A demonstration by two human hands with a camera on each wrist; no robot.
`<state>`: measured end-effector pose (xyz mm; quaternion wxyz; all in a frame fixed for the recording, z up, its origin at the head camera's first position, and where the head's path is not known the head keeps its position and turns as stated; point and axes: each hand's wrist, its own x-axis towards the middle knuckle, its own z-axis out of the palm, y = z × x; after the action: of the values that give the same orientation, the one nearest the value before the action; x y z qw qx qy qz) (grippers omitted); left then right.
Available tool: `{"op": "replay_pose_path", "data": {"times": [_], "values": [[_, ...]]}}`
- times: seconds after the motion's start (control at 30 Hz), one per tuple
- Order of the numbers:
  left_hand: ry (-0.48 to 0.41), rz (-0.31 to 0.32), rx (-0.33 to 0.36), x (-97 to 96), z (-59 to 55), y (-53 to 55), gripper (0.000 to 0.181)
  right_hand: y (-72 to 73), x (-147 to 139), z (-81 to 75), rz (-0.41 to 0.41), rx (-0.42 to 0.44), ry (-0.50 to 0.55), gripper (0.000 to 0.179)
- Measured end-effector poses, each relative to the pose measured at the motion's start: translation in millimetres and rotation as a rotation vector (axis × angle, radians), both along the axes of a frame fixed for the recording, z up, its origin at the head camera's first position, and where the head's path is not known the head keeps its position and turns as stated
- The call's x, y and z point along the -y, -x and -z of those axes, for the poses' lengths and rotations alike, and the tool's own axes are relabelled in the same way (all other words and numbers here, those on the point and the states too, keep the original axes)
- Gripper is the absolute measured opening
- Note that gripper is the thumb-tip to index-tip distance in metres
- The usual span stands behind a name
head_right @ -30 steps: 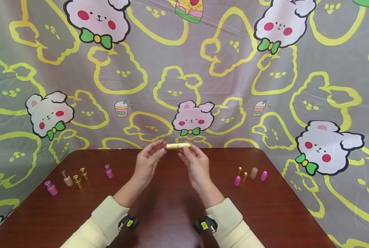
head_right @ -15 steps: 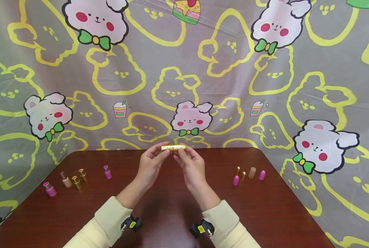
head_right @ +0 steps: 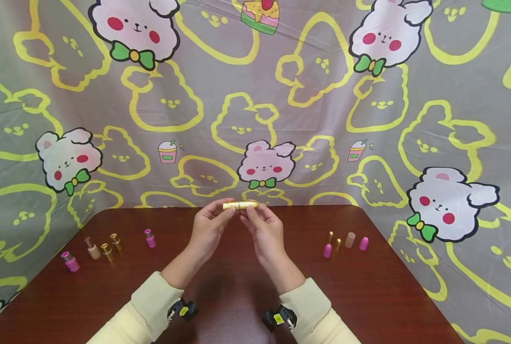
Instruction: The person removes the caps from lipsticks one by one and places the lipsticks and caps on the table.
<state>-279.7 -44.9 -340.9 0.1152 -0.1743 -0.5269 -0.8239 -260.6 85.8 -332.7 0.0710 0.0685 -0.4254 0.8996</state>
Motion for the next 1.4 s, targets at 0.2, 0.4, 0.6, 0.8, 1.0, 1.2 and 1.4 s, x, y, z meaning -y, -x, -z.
{"op": "replay_pose_path", "data": {"times": [0.2, 0.4, 0.6, 0.8, 1.0, 1.2, 1.4], "values": [[-0.003, 0.004, 0.027, -0.1, -0.6, -2.4, 0.028, -0.9, 0, -0.2, 0.0, 0.008, -0.008, 0.016], [0.009, -0.011, 0.022, -0.4, 0.4, -2.5, 0.025, -0.8, -1, 0.2, 0.004, 0.009, -0.024, 0.014], [0.034, -0.035, 0.023, 1.6, 0.9, -2.1, 0.025, -1.4, 1, -0.5, 0.022, -0.005, -0.019, 0.016], [-0.065, -0.004, 0.067, 8.2, -0.4, -1.0, 0.017, 2.1, -5, -1.4, 0.037, 0.007, 0.012, 0.016], [-0.192, -0.001, 0.08, 20.1, -1.3, 2.5, 0.013, 7.9, -19, -2.6, 0.059, 0.012, 0.079, 0.021], [-0.185, 0.006, 0.088, 26.2, -0.2, 2.0, 0.015, 8.6, -26, -1.2, 0.053, 0.011, 0.049, 0.023], [-0.168, 0.009, 0.091, 33.7, 3.4, 1.4, 0.017, 8.2, -33, 1.2, 0.074, 0.023, 0.012, 0.022]]}}
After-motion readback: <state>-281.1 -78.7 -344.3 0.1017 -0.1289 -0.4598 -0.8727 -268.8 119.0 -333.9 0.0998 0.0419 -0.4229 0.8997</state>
